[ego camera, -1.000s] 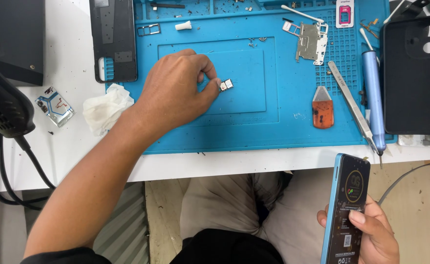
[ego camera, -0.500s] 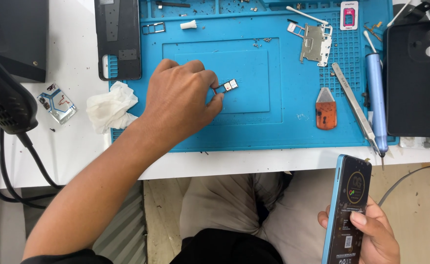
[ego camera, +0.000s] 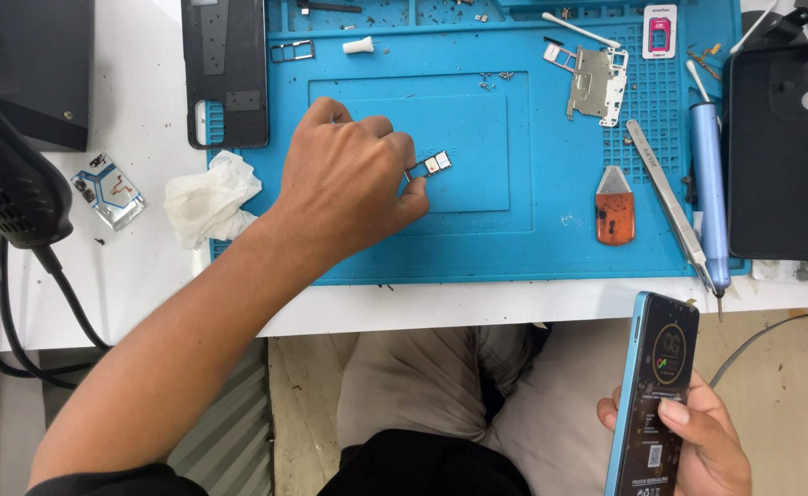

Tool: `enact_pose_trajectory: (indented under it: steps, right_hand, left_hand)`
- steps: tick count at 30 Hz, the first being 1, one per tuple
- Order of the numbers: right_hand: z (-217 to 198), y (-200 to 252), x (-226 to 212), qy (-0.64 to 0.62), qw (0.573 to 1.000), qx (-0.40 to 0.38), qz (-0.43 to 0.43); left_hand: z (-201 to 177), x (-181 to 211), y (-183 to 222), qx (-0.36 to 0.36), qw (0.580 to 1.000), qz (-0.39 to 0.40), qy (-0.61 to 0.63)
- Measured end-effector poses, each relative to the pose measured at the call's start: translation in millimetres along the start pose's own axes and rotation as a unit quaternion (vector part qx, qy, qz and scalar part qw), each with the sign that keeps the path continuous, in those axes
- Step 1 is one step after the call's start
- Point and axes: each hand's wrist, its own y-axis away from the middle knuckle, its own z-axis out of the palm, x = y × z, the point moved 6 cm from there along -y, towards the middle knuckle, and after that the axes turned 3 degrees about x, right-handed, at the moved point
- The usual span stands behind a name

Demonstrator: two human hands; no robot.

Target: Replacing a mobile phone screen by applying adhesive and attaching the new display panel

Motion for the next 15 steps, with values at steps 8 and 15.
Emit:
enact_pose_trajectory:
  steps: [8,15]
  right_hand:
    - [2.6,0.8,-1.9,0.003,1.000,0.002,0.001]
    - [5.5,0.1,-3.0,-0.009,1.000,-0.012,-0.002]
  left_hand:
    - [2.0,0.8,-0.3,0.008,0.999,0.021,-0.022]
    - [-4.6,8.6,0.0,0.008,0.999,0.033,-0.002]
